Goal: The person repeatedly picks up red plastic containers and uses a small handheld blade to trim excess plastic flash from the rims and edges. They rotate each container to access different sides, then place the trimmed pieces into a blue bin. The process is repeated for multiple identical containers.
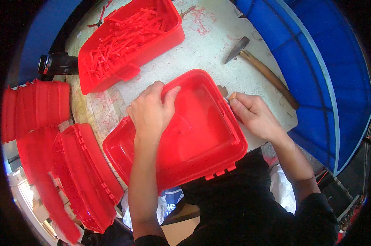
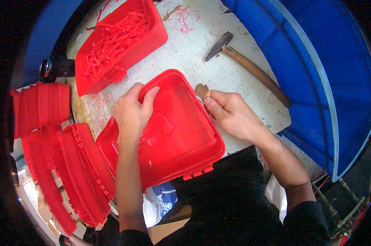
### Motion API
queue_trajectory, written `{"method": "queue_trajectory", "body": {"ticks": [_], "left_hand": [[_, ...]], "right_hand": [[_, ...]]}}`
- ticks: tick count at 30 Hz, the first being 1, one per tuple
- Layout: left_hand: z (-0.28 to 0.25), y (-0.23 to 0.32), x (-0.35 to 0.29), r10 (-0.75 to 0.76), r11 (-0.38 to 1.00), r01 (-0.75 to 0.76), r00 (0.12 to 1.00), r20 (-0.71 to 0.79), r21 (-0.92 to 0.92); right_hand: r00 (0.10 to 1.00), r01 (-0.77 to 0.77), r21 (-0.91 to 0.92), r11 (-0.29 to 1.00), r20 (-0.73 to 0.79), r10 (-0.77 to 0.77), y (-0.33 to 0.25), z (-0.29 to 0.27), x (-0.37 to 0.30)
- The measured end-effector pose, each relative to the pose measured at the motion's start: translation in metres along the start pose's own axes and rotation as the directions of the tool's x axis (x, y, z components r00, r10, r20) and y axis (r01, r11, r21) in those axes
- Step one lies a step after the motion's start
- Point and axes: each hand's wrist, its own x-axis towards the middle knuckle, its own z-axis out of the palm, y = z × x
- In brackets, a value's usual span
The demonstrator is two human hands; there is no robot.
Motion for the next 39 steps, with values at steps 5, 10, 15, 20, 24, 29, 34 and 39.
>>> {"method": "queue_trajectory", "body": {"ticks": [5, 10, 15, 20, 24, 29, 34, 39], "left_hand": [[-0.001, 0.001, 0.001, -0.016, 1.0, 0.016, 1.0, -0.003, 0.009], [-0.003, 0.003, 0.0, -0.015, 1.0, 0.014, 1.0, -0.012, -0.028], [-0.006, 0.006, -0.004, 0.033, 0.999, -0.031, 0.999, 0.042, -0.038], [-0.007, 0.002, -0.005, 0.037, 0.996, -0.037, 0.999, 0.001, -0.077], [-0.005, -0.002, -0.005, 0.042, 0.994, -0.04, 0.999, 0.019, -0.099], [-0.002, -0.008, -0.006, 0.077, 0.984, -0.079, 0.997, -0.016, -0.16], [0.002, -0.013, -0.006, 0.082, 0.971, -0.085, 0.996, -0.022, -0.222], [0.003, -0.016, -0.004, 0.077, 0.962, -0.078, 0.997, -0.015, -0.26]], "right_hand": [[0.996, -0.066, 0.028, 0.997, 0.055, 0.064, 0.004, -0.003, -0.029], [1.0, -0.024, -0.073, 0.997, 0.014, 0.025, 0.016, -0.002, -0.075], [0.98, -0.1, -0.092, 0.991, 0.161, 0.114, 0.027, 0.004, -0.131], [0.972, -0.006, -0.248, 0.969, 0.227, 0.064, 0.008, -0.007, -0.146], [0.99, 0.066, -0.487, 0.871, -0.079, -0.119, -0.022, -0.011, -0.101], [0.961, 0.027, -0.854, 0.519, -0.12, -0.248, -0.052, 0.005, -0.02], [0.968, -0.094, -0.935, 0.342, -0.165, -0.187, -0.067, 0.017, 0.003], [0.964, -0.126, -0.923, 0.363, -0.201, -0.176, -0.068, 0.025, 0.0]]}}
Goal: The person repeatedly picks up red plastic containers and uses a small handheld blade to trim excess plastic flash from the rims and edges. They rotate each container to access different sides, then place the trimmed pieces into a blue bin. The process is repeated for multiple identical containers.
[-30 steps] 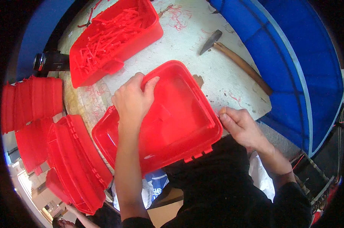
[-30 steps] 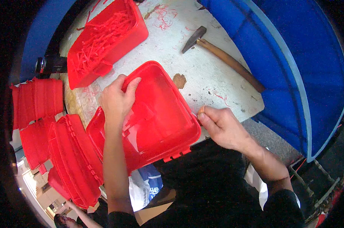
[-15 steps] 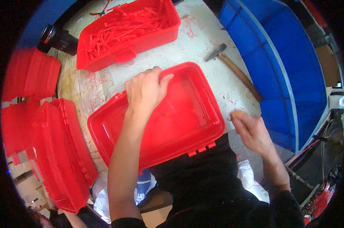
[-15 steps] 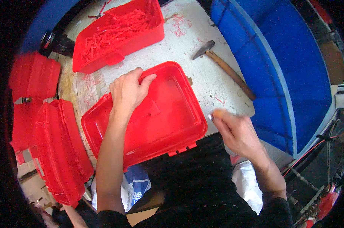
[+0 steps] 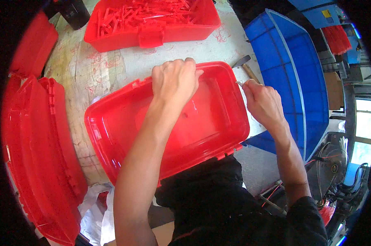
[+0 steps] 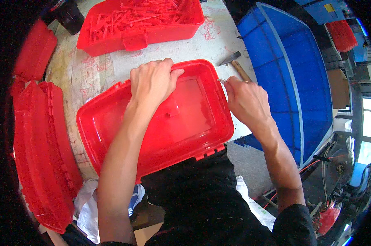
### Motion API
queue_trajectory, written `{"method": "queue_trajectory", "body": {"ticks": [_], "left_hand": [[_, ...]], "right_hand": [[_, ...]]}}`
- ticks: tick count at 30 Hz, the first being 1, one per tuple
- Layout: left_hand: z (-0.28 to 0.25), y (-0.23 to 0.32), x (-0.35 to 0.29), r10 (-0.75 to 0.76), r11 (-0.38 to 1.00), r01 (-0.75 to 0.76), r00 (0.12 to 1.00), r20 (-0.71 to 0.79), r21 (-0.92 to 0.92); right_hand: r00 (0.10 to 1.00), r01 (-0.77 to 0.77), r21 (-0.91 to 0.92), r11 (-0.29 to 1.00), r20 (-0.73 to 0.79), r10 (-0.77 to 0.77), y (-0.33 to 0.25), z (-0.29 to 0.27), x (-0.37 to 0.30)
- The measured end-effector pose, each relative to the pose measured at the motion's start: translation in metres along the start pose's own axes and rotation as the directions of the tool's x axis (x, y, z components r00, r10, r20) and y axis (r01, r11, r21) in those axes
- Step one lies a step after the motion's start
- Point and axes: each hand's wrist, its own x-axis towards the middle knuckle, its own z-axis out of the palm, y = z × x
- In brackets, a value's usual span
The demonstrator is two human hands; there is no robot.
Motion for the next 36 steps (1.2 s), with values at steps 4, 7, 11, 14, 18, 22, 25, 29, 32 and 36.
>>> {"method": "queue_trajectory", "body": {"ticks": [4, 7, 11, 14, 18, 22, 25, 29, 32, 36], "left_hand": [[-0.001, 0.0, 0.001, -0.003, 1.0, 0.003, 1.0, -0.011, 0.01], [-0.001, 0.001, 0.001, -0.023, 1.0, 0.023, 1.0, 0.001, 0.012], [0.0, 0.002, 0.001, -0.031, 0.999, 0.031, 1.0, -0.004, 0.037], [-0.001, 0.002, 0.002, -0.035, 0.998, 0.035, 0.999, -0.007, 0.049], [-0.002, 0.003, 0.003, -0.043, 0.997, 0.043, 0.999, 0.007, 0.066], [-0.003, 0.003, 0.003, -0.042, 0.996, 0.041, 0.999, 0.008, 0.078], [-0.002, 0.004, 0.004, -0.041, 0.995, 0.04, 0.999, 0.009, 0.088], [-0.006, 0.004, 0.006, -0.042, 0.994, 0.038, 0.998, 0.038, 0.099], [-0.008, 0.006, 0.005, -0.045, 0.992, 0.041, 0.998, 0.036, 0.121], [-0.007, 0.008, 0.004, -0.075, 0.983, 0.07, 0.997, 0.021, 0.168]], "right_hand": [[1.0, -0.003, -0.06, 0.998, -0.024, 0.002, -0.001, 0.001, -0.01], [1.0, -0.007, -0.062, 0.998, -0.026, 0.005, 0.001, 0.0, -0.02], [1.0, -0.007, -0.057, 0.998, -0.015, 0.006, 0.006, 0.0, -0.038], [1.0, 0.001, -0.025, 1.0, -0.027, -0.001, 0.01, 0.002, -0.051], [0.999, -0.03, 0.062, 0.998, -0.01, 0.031, 0.015, 0.004, -0.065], [0.998, -0.062, 0.095, 0.994, 0.012, 0.061, 0.019, 0.007, -0.08], [0.996, -0.076, 0.127, 0.989, 0.045, 0.071, 0.025, 0.007, -0.097], [0.984, -0.111, 0.325, 0.939, 0.166, 0.059, 0.037, -0.003, -0.122], [0.99, -0.127, 0.533, 0.836, 0.121, 0.074, 0.041, -0.01, -0.125], [0.988, -0.126, 0.693, 0.71, 0.025, 0.151, 0.032, 0.005, -0.105]]}}
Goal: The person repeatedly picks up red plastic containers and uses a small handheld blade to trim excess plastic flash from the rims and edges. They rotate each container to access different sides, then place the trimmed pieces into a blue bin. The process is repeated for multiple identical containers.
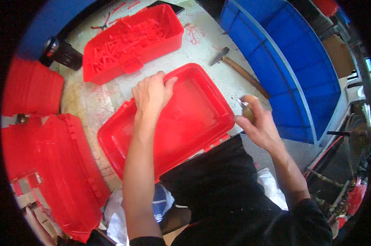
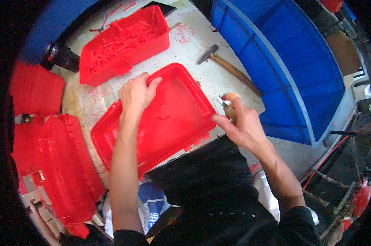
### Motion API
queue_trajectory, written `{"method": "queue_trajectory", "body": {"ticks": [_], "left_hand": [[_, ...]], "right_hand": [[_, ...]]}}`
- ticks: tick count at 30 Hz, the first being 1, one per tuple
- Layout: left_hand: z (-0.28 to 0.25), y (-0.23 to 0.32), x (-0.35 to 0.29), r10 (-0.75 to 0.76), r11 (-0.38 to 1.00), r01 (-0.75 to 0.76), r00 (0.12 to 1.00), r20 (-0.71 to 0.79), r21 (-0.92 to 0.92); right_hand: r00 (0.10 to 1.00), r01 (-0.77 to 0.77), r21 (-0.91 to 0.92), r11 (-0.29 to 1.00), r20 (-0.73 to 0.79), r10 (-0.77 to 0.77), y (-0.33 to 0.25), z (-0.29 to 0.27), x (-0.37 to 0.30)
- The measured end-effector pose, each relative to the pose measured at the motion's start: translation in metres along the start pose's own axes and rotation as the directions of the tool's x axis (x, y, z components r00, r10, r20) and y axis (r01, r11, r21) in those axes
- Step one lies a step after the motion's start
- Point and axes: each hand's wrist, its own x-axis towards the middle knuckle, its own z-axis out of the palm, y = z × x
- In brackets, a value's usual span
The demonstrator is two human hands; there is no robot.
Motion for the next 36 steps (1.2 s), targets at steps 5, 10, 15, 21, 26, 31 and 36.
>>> {"method": "queue_trajectory", "body": {"ticks": [5, 10, 15, 21, 26, 31, 36], "left_hand": [[-0.02, -0.044, 0.005, -0.233, 0.971, 0.23, 0.972, 0.033, 0.061], [-0.082, -0.122, -0.073, -0.534, 0.845, 0.528, 0.831, 0.157, 0.081], [-0.101, -0.073, -0.152, -0.34, 0.841, 0.398, 0.916, -0.214, 0.368], [-0.042, 0.008, -0.077, 0.467, 0.866, -0.499, 0.795, 0.387, -0.022], [-0.023, -0.016, -0.04, 0.289, 0.957, -0.288, 0.957, -0.038, 0.029], [-0.009, -0.028, -0.048, 0.051, 0.993, -0.034, 0.989, -0.139, 0.117], [-0.002, -0.029, -0.049, 0.06, 0.99, -0.034, 0.978, -0.198, 0.133]], "right_hand": [[0.997, -0.07, 0.116, 0.991, 0.025, 0.067, 0.027, 0.015, 0.012], [0.995, -0.097, 0.384, 0.918, 0.02, 0.096, 0.059, -0.008, 0.003], [0.984, -0.12, 0.467, 0.876, 0.176, 0.041, 0.066, 0.006, -0.017], [0.953, -0.196, 0.527, 0.827, 0.302, 0.034, 0.053, 0.032, -0.026], [0.961, -0.179, 0.476, 0.861, 0.273, 0.049, 0.029, 0.044, -0.004], [0.961, -0.149, 0.514, 0.845, 0.277, 0.001, 0.02, 0.063, 0.033], [0.946, -0.206, 0.577, 0.79, 0.324, 0.01, 0.019, 0.077, 0.057]]}}
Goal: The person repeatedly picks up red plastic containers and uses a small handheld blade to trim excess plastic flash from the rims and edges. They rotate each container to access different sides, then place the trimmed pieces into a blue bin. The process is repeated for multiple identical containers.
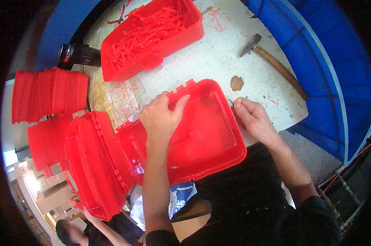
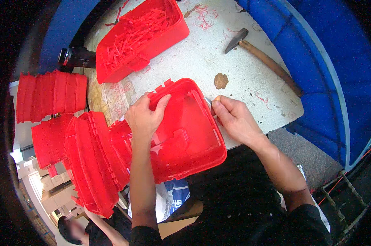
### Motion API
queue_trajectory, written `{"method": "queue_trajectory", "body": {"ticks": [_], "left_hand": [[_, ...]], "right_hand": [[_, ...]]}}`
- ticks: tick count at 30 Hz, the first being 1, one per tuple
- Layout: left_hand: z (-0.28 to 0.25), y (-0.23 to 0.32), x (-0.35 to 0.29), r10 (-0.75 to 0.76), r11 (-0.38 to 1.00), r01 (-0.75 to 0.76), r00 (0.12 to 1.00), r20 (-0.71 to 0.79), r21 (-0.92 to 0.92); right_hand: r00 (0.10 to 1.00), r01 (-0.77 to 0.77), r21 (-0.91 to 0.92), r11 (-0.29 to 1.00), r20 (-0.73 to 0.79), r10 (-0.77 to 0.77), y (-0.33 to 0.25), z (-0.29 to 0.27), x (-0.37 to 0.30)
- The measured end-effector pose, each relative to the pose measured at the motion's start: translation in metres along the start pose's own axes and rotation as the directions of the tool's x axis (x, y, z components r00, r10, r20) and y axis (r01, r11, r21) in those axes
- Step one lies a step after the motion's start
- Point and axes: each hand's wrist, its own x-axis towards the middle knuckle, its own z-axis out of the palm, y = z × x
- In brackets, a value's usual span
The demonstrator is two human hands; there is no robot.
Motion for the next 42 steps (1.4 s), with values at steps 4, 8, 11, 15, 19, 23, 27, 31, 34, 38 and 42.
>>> {"method": "queue_trajectory", "body": {"ticks": [4, 8, 11, 15, 19, 23, 27, 31, 34, 38, 42], "left_hand": [[0.001, -0.001, 0.001, -0.019, 1.0, 0.019, 0.999, 0.034, -0.01], [0.001, -0.001, 0.0, -0.012, 0.998, 0.009, 0.998, 0.063, 0.056], [0.001, 0.0, 0.001, -0.007, 0.999, 0.005, 0.999, 0.032, 0.05], [0.001, 0.0, 0.001, -0.018, 0.998, 0.015, 0.998, 0.052, 0.06], [0.001, 0.001, 0.002, -0.058, 0.997, 0.055, 0.996, 0.071, 0.048], [-0.001, 0.002, 0.003, -0.067, 0.992, 0.056, 0.993, 0.099, 0.115], [-0.004, 0.004, 0.004, -0.076, 0.991, 0.064, 0.992, 0.097, 0.121], [-0.008, 0.006, 0.005, -0.117, 0.992, 0.108, 0.979, 0.169, 0.062], [-0.012, 0.006, 0.005, -0.114, 0.993, 0.11, 0.979, 0.168, 0.035], [-0.014, 0.001, 0.002, -0.06, 0.998, 0.06, 0.982, 0.18, 0.002], [-0.01, -0.005, -0.001, -0.02, 0.999, 0.026, 0.989, 0.144, -0.043]], "right_hand": [[0.998, -0.058, 0.063, 0.996, 0.018, 0.057, -0.003, 0.0, 0.013], [0.988, -0.145, 0.126, 0.981, 0.07, 0.137, -0.006, -0.006, 0.015], [0.992, -0.116, 0.104, 0.988, 0.071, 0.109, -0.003, -0.005, 0.017], [0.993, -0.106, 0.086, 0.991, 0.068, 0.101, -0.002, -0.002, 0.014], [0.987, -0.128, 0.06, 0.99, 0.104, 0.121, -0.005, -0.003, -0.001], [0.981, -0.14, 0.008, 0.99, 0.137, 0.138, -0.002, -0.009, -0.021], [0.975, -0.167, -0.087, 0.982, 0.136, 0.178, 0.004, -0.014, -0.053], [0.965, -0.088, -0.322, 0.943, 0.205, 0.161, -0.006, -0.022, -0.108], [0.859, -0.032, -0.551, 0.834, 0.412, 0.304, -0.027, -0.03, -0.126], [0.984, 0.146, -0.652, 0.744, 0.017, -0.179, -0.05, -0.026, -0.072], [0.965, 0.142, -0.921, 0.364, 0.046, -0.258, -0.063, -0.003, -0.007]]}}
